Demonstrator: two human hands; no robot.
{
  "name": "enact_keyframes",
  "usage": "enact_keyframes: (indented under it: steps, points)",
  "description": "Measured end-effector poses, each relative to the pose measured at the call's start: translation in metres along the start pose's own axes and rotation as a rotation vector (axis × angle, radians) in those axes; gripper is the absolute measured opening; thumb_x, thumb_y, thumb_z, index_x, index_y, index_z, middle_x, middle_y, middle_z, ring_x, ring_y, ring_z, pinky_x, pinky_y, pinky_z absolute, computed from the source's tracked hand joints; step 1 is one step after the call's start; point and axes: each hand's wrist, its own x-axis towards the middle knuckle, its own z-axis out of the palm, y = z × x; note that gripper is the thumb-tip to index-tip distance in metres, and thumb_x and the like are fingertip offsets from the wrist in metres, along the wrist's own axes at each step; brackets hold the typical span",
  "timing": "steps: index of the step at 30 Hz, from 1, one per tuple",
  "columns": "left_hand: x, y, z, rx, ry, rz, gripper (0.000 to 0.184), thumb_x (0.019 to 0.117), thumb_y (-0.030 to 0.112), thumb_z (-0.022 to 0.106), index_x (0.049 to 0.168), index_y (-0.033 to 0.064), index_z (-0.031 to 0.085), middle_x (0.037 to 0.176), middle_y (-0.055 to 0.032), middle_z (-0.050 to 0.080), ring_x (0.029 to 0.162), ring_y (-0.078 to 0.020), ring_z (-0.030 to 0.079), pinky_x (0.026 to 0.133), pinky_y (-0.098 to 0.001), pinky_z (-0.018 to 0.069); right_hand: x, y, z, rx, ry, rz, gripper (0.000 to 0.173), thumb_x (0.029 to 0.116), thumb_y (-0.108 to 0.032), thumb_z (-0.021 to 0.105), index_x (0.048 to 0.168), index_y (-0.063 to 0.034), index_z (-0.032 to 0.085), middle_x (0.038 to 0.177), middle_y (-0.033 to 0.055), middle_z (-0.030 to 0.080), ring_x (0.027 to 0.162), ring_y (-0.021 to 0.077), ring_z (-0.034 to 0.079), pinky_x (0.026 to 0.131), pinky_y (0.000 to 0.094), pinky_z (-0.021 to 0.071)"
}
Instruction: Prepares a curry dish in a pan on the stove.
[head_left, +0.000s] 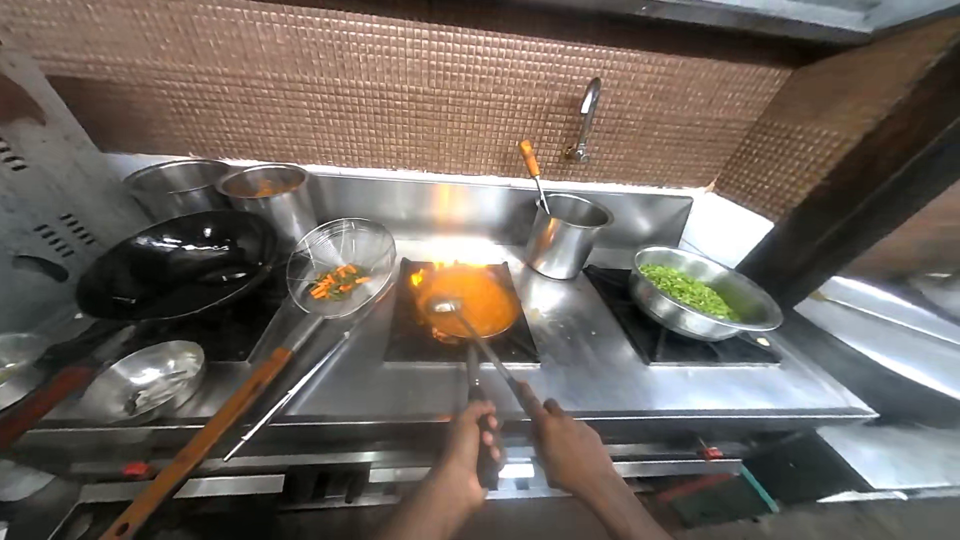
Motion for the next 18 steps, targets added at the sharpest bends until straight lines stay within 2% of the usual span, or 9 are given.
enact_keyframes:
  steps: [3,5,9,12,15,18]
  points:
    - [-0.005,-0.008,0.004,0.058,0.057,0.024,0.014,0.1078,0.016,0.046,0.101,0.0057,0.052,0.069,-0.0024,0.050,0.039,-0.0065,0.041,0.034,-0.0190,0.0406,0.022,-0.001,-0.001,0.000,0.013,0.062,0.075,0.1015,-0.025,0.051,0.165,-0.0382,0.014,0.133,0.0198,0.060,0.097,0.0403,0.070,0.080,0.0595,0.0576]
    - [0.016,-0.002,-0.002,0.064,0.042,0.053,0.012,0.1072,0.016,0.048,0.104,0.0052,0.053,0.069,-0.0025,0.051,0.040,-0.0068,0.042,0.035,-0.0196,0.0418,0.011,0.001,0.003,-0.003,0.022,0.100,0.076,0.1009,-0.023,0.051,0.166,-0.0359,0.012,0.131,0.0194,0.061,0.095,0.0393,0.071,0.079,0.0583,0.0584]
    - [0.042,0.014,-0.006,0.034,-0.019,0.032,0.011,0.1064,0.018,0.048,0.101,0.0090,0.052,0.067,-0.0002,0.048,0.039,-0.0058,0.039,0.034,-0.0189,0.0409,-0.024,0.006,0.009,-0.010,0.021,0.064,0.075,0.1007,-0.025,0.051,0.166,-0.0343,0.015,0.127,0.0182,0.064,0.090,0.0379,0.072,0.077,0.0568,0.0587]
    - [0.020,0.000,0.006,0.101,0.038,0.029,0.015,0.1073,0.018,0.047,0.095,0.0097,0.050,0.066,0.0002,0.047,0.040,-0.0065,0.040,0.035,-0.0195,0.0408,-0.002,0.001,-0.003,-0.002,-0.008,0.020,0.073,0.1015,-0.026,0.051,0.165,-0.0383,0.018,0.131,0.0186,0.062,0.095,0.0395,0.070,0.079,0.0592,0.0578]
    - [0.010,-0.016,0.009,0.155,0.085,0.074,0.014,0.1072,0.016,0.050,0.097,0.0068,0.052,0.069,-0.0019,0.050,0.041,-0.0076,0.043,0.037,-0.0200,0.0429,0.030,0.000,0.000,-0.003,0.003,0.049,0.076,0.1007,-0.025,0.052,0.165,-0.0386,0.015,0.133,0.0192,0.061,0.099,0.0397,0.070,0.082,0.0587,0.0577]
    - [0.030,-0.006,0.005,0.152,0.080,0.082,0.013,0.1065,0.017,0.051,0.099,0.0066,0.054,0.070,-0.0020,0.050,0.042,-0.0086,0.043,0.037,-0.0215,0.0438,0.015,0.000,0.009,0.014,0.023,0.101,0.080,0.0986,-0.023,0.055,0.166,-0.0344,0.013,0.129,0.0197,0.062,0.095,0.0392,0.071,0.079,0.0577,0.0583]
